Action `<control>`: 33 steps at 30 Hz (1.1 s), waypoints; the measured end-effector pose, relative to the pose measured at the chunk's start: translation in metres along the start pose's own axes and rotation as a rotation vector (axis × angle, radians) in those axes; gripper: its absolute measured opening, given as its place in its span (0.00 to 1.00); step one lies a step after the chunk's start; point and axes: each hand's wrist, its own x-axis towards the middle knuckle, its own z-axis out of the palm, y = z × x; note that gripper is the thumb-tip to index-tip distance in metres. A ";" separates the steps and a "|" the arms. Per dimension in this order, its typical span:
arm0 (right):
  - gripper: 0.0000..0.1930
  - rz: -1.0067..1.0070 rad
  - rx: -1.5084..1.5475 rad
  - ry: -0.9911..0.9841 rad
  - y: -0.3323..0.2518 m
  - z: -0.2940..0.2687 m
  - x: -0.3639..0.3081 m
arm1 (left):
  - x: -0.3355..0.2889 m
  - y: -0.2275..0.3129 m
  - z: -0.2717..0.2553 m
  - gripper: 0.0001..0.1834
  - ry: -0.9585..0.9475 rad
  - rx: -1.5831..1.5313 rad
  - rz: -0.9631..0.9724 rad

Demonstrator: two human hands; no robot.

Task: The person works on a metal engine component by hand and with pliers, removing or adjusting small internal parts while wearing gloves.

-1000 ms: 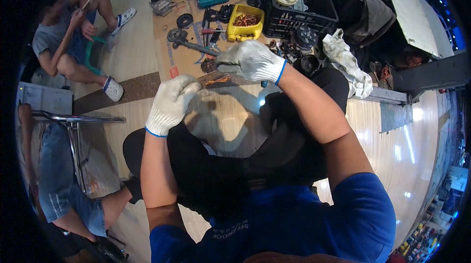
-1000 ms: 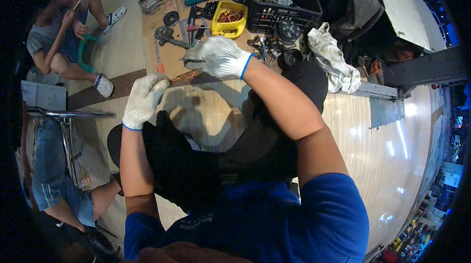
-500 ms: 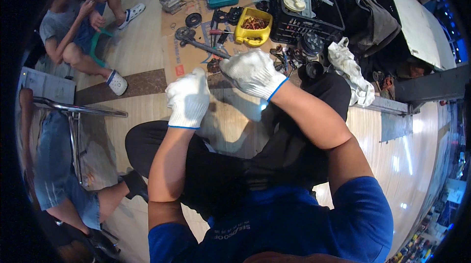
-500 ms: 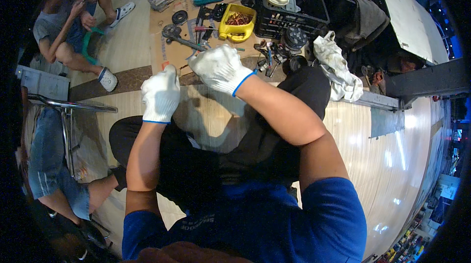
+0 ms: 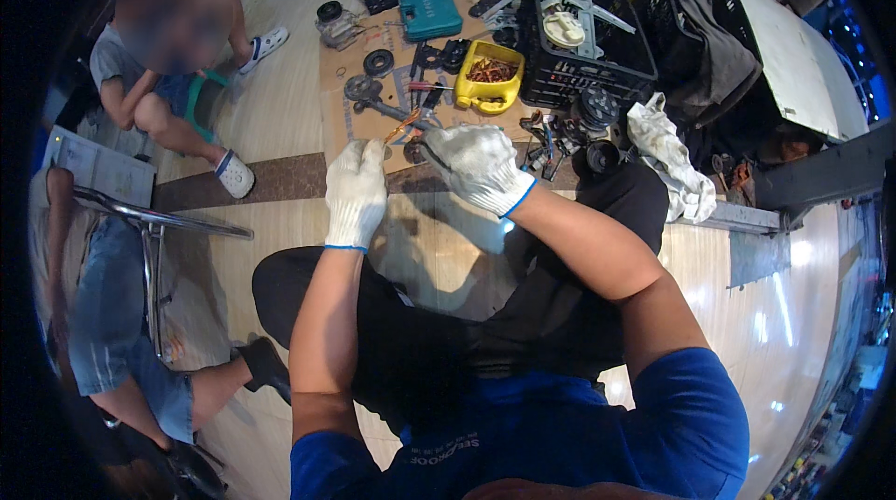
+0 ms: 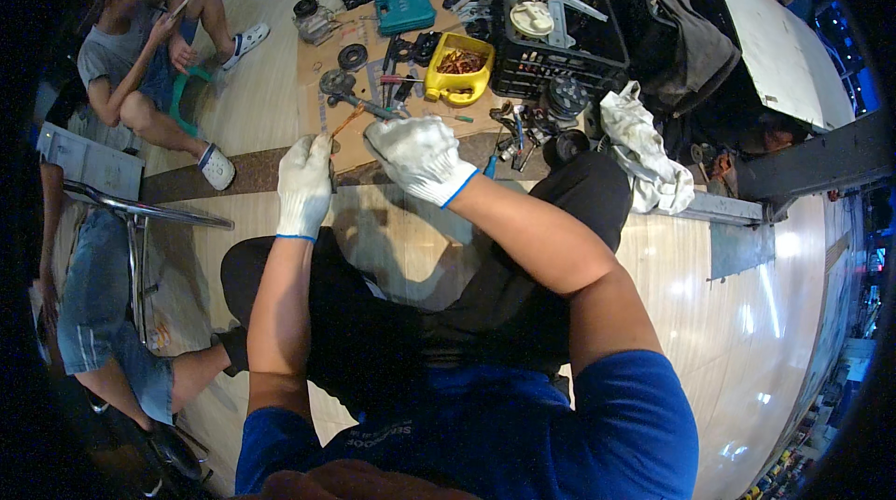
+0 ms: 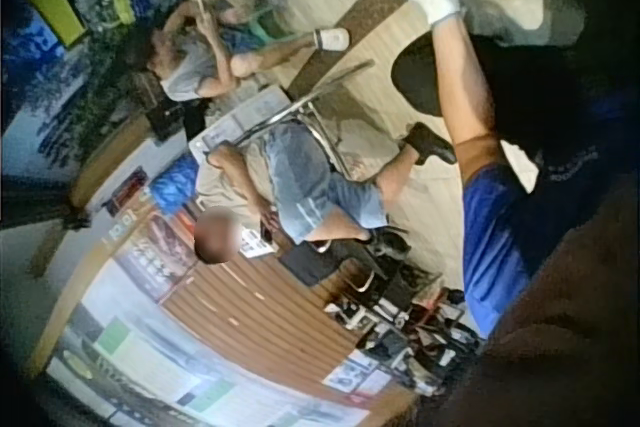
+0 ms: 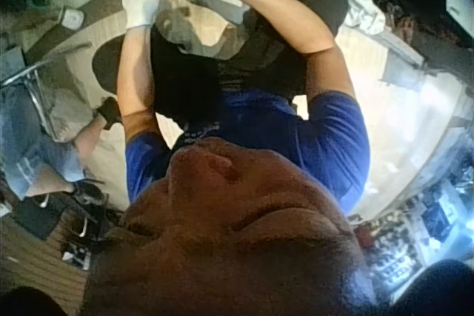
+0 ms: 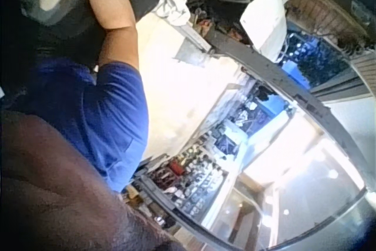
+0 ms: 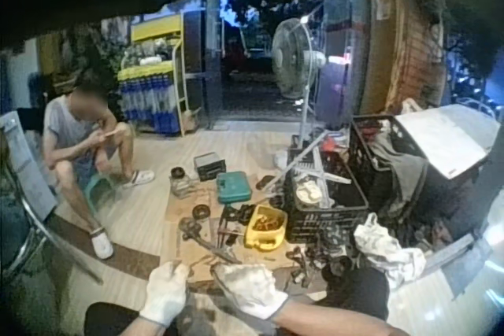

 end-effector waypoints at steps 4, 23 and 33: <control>0.16 0.237 0.427 -0.254 -0.006 -0.030 0.010 | 0.002 -0.024 -0.001 0.15 0.158 0.328 0.254; 0.20 -0.008 0.262 -0.274 0.030 -0.025 0.003 | -0.008 0.017 0.000 0.05 0.006 0.468 0.761; 0.07 -0.298 -0.175 -0.102 0.017 -0.009 0.001 | -0.007 0.000 -0.002 0.10 -0.380 0.081 0.039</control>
